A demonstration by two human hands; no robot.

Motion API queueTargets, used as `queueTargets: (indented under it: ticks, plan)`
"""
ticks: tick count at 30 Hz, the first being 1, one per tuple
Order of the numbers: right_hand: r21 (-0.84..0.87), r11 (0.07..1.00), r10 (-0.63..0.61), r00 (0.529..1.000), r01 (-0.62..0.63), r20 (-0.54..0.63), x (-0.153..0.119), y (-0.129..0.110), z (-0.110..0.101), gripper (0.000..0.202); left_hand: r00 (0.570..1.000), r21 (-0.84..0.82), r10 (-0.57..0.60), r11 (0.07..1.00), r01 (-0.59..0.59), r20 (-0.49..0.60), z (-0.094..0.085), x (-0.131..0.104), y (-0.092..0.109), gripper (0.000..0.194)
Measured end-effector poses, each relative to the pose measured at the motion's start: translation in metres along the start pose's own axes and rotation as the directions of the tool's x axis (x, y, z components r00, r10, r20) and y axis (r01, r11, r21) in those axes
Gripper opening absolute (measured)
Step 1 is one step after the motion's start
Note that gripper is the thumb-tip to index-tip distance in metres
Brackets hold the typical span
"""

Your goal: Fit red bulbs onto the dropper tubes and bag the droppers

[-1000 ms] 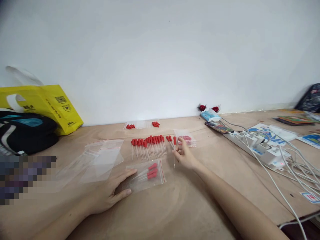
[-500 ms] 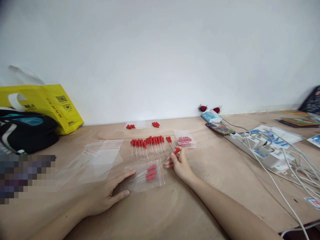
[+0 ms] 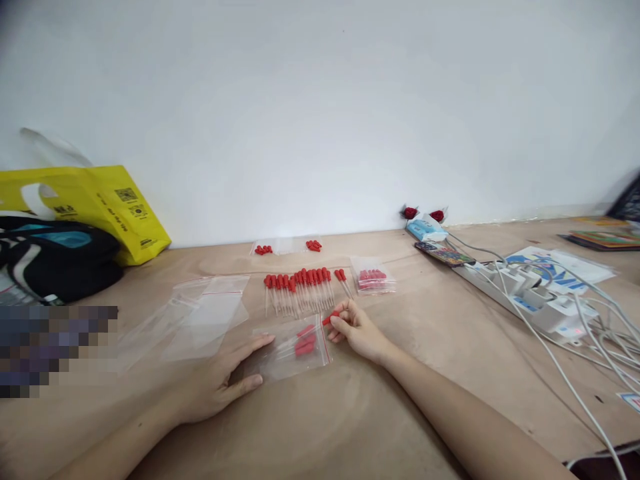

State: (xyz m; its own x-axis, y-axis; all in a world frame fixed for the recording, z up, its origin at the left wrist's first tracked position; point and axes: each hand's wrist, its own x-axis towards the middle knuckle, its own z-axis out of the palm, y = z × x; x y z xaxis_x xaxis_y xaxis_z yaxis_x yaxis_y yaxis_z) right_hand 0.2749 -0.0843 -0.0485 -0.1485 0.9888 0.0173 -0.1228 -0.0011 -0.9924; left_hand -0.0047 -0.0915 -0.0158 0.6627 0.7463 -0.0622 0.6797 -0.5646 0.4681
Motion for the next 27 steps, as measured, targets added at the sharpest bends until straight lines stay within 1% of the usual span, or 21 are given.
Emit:
queueTargets:
  ticks: [3, 6, 9, 11, 15, 17, 20, 22, 25, 27]
  plan:
    - [-0.141, 0.99, 0.004, 0.999, 0.002, 0.041, 0.0, 0.001, 0.002, 0.037, 1.0, -0.005, 0.02, 1.0, -0.02, -0.013, 0.001, 0.0, 0.0, 0.052]
    - [-0.269, 0.963, -0.01, 0.999, 0.022, 0.047, 0.001, 0.002, 0.002, 0.034, 0.999, -0.02, 0.034, 0.999, -0.035, -0.042, 0.001, 0.0, 0.001, 0.051]
    - [-0.337, 0.942, 0.014, 0.999, 0.004, 0.052, 0.004, 0.003, 0.001, 0.032, 0.998, -0.023, 0.043, 0.999, -0.044, -0.053, 0.0, 0.0, 0.002, 0.051]
    - [-0.324, 0.946, 0.034, 0.999, -0.019, 0.039, 0.006, 0.004, 0.001, 0.033, 0.998, -0.02, 0.04, 0.999, -0.041, -0.058, -0.001, 0.0, 0.003, 0.051]
    - [-0.224, 0.974, -0.02, 1.0, 0.023, 0.013, 0.007, 0.009, 0.005, 0.039, 0.997, -0.021, 0.055, 0.998, -0.056, -0.055, 0.001, 0.0, 0.001, 0.051]
    - [-0.2, 0.98, -0.018, 0.999, 0.026, 0.038, 0.006, 0.009, 0.007, 0.041, 0.994, -0.025, 0.06, 0.998, -0.062, -0.094, 0.004, 0.0, 0.0, 0.051]
    - [-0.198, 0.98, 0.017, 0.994, 0.006, 0.11, 0.005, 0.007, 0.009, 0.04, 0.988, -0.031, 0.058, 0.997, -0.064, -0.145, 0.008, -0.001, -0.003, 0.051]
    - [-0.206, 0.978, 0.038, 0.99, -0.009, 0.134, 0.004, 0.005, 0.009, 0.038, 0.986, -0.032, 0.066, 0.997, -0.072, -0.154, 0.01, -0.001, -0.003, 0.05]
    - [-0.229, 0.973, 0.065, 0.988, -0.033, 0.137, 0.005, 0.002, 0.009, 0.036, 0.985, -0.032, 0.061, 0.997, -0.067, -0.159, 0.009, -0.001, -0.002, 0.051]
    - [-0.251, 0.968, 0.068, 0.985, -0.027, 0.158, 0.005, 0.002, 0.009, 0.035, 0.988, -0.027, 0.067, 0.997, -0.072, -0.139, 0.006, -0.001, -0.001, 0.05]
